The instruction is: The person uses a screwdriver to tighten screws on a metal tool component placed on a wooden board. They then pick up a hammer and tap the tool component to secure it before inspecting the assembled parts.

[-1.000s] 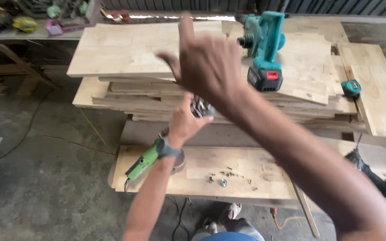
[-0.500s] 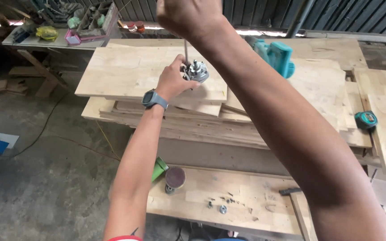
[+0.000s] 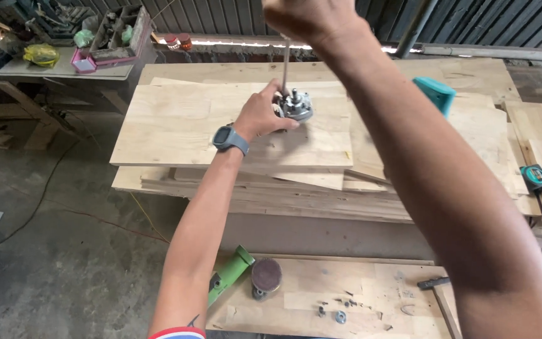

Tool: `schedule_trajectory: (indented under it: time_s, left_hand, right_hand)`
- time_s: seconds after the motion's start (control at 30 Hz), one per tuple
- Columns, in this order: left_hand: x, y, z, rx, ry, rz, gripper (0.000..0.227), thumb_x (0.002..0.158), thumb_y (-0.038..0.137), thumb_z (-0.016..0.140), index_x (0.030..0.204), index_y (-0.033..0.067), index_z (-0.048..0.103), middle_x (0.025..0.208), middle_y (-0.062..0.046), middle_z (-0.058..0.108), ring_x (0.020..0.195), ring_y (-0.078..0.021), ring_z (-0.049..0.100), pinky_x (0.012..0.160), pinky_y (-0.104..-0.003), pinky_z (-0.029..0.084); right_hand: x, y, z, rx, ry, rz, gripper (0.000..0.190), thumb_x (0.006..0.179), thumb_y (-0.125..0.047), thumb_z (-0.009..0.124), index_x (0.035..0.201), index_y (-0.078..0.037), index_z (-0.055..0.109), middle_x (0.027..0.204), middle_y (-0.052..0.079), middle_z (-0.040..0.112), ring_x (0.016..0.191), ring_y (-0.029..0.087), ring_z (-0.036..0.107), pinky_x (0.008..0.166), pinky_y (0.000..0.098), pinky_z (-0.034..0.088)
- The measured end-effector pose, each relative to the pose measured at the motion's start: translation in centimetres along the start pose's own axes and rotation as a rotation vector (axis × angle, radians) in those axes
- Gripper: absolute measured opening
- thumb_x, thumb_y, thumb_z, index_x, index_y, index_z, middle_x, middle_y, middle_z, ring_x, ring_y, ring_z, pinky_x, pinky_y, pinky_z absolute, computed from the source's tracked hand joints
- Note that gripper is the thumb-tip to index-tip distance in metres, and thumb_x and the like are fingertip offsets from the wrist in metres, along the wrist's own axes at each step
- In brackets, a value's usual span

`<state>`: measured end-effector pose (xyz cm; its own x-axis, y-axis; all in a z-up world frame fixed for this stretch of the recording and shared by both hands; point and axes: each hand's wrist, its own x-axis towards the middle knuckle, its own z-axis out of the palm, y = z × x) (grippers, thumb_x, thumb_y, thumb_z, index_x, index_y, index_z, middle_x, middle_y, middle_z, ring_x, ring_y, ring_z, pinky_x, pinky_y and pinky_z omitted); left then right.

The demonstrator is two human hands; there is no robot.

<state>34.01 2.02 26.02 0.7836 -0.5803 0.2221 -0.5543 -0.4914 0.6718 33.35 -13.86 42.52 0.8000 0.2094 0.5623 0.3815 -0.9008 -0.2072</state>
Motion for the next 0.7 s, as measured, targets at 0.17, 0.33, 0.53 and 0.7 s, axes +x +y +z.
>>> schedule_trajectory:
  time_s: [0.17,0.33,0.53,0.7]
  left_hand:
    - [-0.3,-0.6,0.1,-0.034,-0.016,-0.086,0.070,0.059,0.043,0.092,0.115,0.0313,0.052,0.113,-0.009,0.077,0.100,-0.0306,0.075,0.095,-0.043,0.053]
    - [-0.2,-1.0,0.2,-0.044,-0.031,-0.090,0.069,0.060,0.043,0.091,0.115,0.0323,0.051,0.114,-0.006,0.077,0.098,-0.0269,0.076,0.093,-0.041,0.053]
    - [0.8,-2.5,-0.5,-0.326,-0.085,-0.062,0.036,0.076,0.039,0.076,0.106,0.0296,0.060,0.108,-0.005,0.077,0.094,-0.0238,0.074,0.093,-0.041,0.053]
    - [0.3,-0.3,-2.1,-0.451,-0.064,-0.097,0.030,0.078,0.005,0.045,0.091,0.0098,0.072,0.081,-0.004,0.069,0.072,-0.0149,0.060,0.065,-0.028,0.050]
  right_hand:
    - [0.8,-1.3,-0.1,-0.043,-0.068,0.005,0.025,0.084,0.005,0.049,0.076,-0.018,0.051,0.060,-0.003,0.046,0.045,0.013,0.034,0.036,0.0313,0.018]
    - [1.3,-2.5,-0.1,-0.097,-0.152,0.004,0.025,0.087,0.006,0.048,0.076,-0.017,0.051,0.059,-0.002,0.044,0.044,0.012,0.031,0.036,0.0306,0.017]
    - [1.7,-3.9,-0.3,-0.159,-0.258,0.000,0.026,0.091,0.006,0.046,0.077,-0.015,0.051,0.057,-0.001,0.040,0.043,0.011,0.026,0.036,0.0298,0.016]
    - [1.2,-3.8,-2.3,-0.221,-0.338,0.032,0.028,0.096,0.007,0.044,0.078,-0.013,0.051,0.056,0.000,0.037,0.042,0.011,0.022,0.037,0.0289,0.015]
